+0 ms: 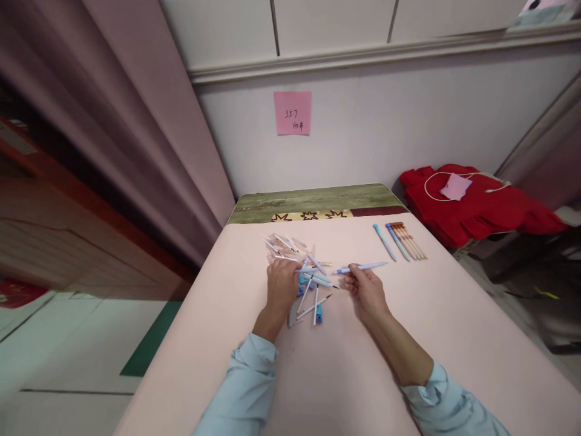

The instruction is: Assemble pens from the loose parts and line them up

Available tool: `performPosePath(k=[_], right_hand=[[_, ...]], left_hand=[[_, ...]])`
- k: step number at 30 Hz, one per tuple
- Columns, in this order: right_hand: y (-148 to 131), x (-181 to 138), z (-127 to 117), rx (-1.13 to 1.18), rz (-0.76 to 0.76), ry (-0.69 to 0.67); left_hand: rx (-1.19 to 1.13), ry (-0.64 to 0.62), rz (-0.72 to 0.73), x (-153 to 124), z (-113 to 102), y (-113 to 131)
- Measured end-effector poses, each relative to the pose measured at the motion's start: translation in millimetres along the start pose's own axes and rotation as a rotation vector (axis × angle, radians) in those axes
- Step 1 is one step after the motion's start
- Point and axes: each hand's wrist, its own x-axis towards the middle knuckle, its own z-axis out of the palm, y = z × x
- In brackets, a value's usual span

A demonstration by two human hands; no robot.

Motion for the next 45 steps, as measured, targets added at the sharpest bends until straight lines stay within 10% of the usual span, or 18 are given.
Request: performPosePath(k=[13, 27, 45], right_hand=[[6.3, -1.3, -0.9, -0.264, -0.053, -0.195], [-3.0, -4.4, -2.0, -0.228, 0.000, -0.186], [-3.6, -6.9, -0.5, -0.167, -0.015, -0.219]], left_hand=[[-0.515, 0.310, -0.156, -42.3, -11.7, -4.4], [-0.866, 0.375, -0.455, -44.8, -10.0, -11.3], [-0.752, 0.187, -0.231, -49.3, -9.2, 12.8]])
